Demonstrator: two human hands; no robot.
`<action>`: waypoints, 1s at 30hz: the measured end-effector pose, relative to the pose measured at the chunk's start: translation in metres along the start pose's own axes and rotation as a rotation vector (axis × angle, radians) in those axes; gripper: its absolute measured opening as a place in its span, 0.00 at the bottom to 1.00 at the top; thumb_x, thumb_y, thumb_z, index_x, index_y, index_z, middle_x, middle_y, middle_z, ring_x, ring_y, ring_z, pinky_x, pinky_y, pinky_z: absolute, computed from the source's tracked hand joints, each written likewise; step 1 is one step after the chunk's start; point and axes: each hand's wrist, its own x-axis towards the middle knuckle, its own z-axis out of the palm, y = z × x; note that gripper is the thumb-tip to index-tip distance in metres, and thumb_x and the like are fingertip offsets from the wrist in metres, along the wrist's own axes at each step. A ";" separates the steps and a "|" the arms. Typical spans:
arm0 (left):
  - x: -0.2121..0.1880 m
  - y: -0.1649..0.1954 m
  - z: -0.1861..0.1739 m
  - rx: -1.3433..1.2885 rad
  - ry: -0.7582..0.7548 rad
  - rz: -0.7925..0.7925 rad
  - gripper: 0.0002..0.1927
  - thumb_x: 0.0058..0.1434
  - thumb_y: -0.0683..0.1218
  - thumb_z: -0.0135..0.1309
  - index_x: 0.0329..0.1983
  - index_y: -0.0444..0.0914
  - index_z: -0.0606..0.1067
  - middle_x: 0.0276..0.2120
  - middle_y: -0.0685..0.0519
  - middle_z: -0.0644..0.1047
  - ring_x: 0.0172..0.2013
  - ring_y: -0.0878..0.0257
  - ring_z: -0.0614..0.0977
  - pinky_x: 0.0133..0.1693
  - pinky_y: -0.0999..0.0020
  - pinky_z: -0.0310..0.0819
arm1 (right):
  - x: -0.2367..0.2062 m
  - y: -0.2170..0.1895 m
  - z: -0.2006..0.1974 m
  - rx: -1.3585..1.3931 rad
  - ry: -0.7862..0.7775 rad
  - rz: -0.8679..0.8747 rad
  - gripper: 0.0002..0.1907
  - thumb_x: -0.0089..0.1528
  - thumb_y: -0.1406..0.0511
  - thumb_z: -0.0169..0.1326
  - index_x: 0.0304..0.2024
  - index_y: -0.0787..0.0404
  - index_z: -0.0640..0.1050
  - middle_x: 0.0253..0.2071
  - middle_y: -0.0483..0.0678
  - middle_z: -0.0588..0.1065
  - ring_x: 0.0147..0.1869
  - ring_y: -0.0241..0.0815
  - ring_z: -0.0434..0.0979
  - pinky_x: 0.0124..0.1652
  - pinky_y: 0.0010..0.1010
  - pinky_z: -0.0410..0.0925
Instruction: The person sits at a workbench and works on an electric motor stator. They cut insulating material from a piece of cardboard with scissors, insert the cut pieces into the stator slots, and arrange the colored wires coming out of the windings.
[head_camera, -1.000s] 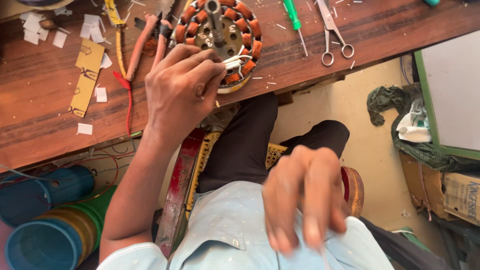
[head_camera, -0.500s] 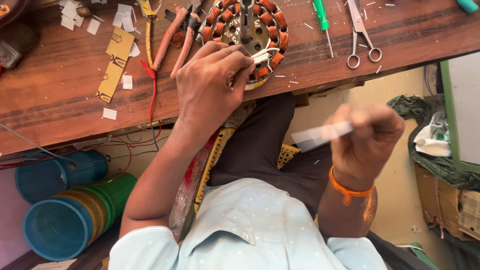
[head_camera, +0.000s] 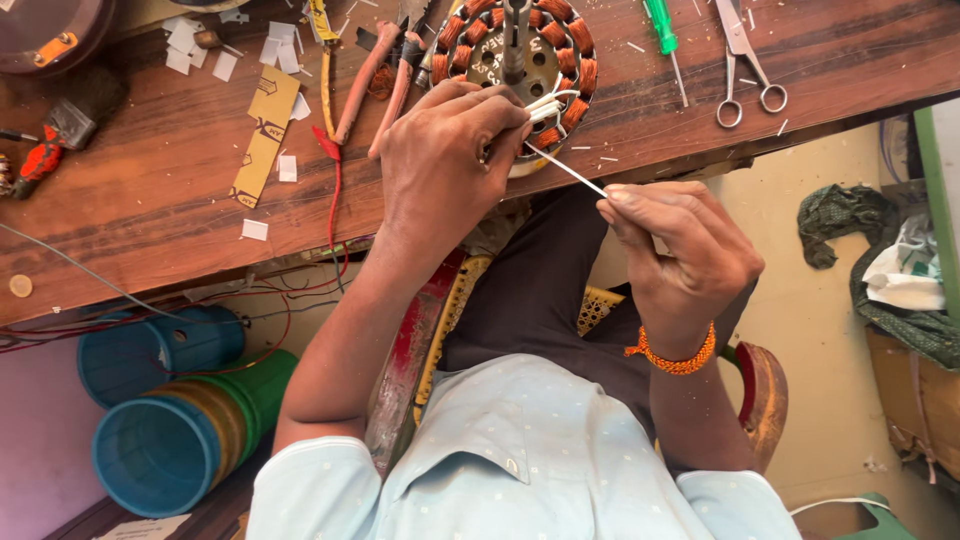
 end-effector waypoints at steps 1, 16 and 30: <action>0.000 -0.001 -0.001 0.002 -0.005 0.001 0.04 0.60 0.40 0.65 0.37 0.41 0.81 0.39 0.58 0.83 0.44 0.62 0.83 0.44 0.65 0.77 | 0.001 -0.002 0.001 -0.033 -0.022 0.002 0.12 0.63 0.78 0.71 0.45 0.66 0.81 0.43 0.51 0.82 0.45 0.43 0.84 0.44 0.26 0.75; -0.006 0.003 0.000 0.118 0.040 -0.031 0.06 0.63 0.44 0.63 0.33 0.40 0.77 0.32 0.57 0.79 0.39 0.60 0.80 0.38 0.62 0.75 | 0.038 -0.049 -0.005 -0.233 -0.197 -0.223 0.11 0.56 0.78 0.69 0.39 0.69 0.80 0.36 0.54 0.80 0.41 0.48 0.82 0.41 0.34 0.75; -0.014 -0.001 -0.001 0.109 0.080 -0.015 0.06 0.64 0.46 0.62 0.33 0.41 0.77 0.34 0.58 0.80 0.40 0.60 0.81 0.38 0.62 0.75 | 0.015 -0.039 0.015 -0.282 -0.253 -0.199 0.10 0.64 0.76 0.69 0.44 0.65 0.80 0.40 0.50 0.80 0.45 0.47 0.81 0.42 0.33 0.73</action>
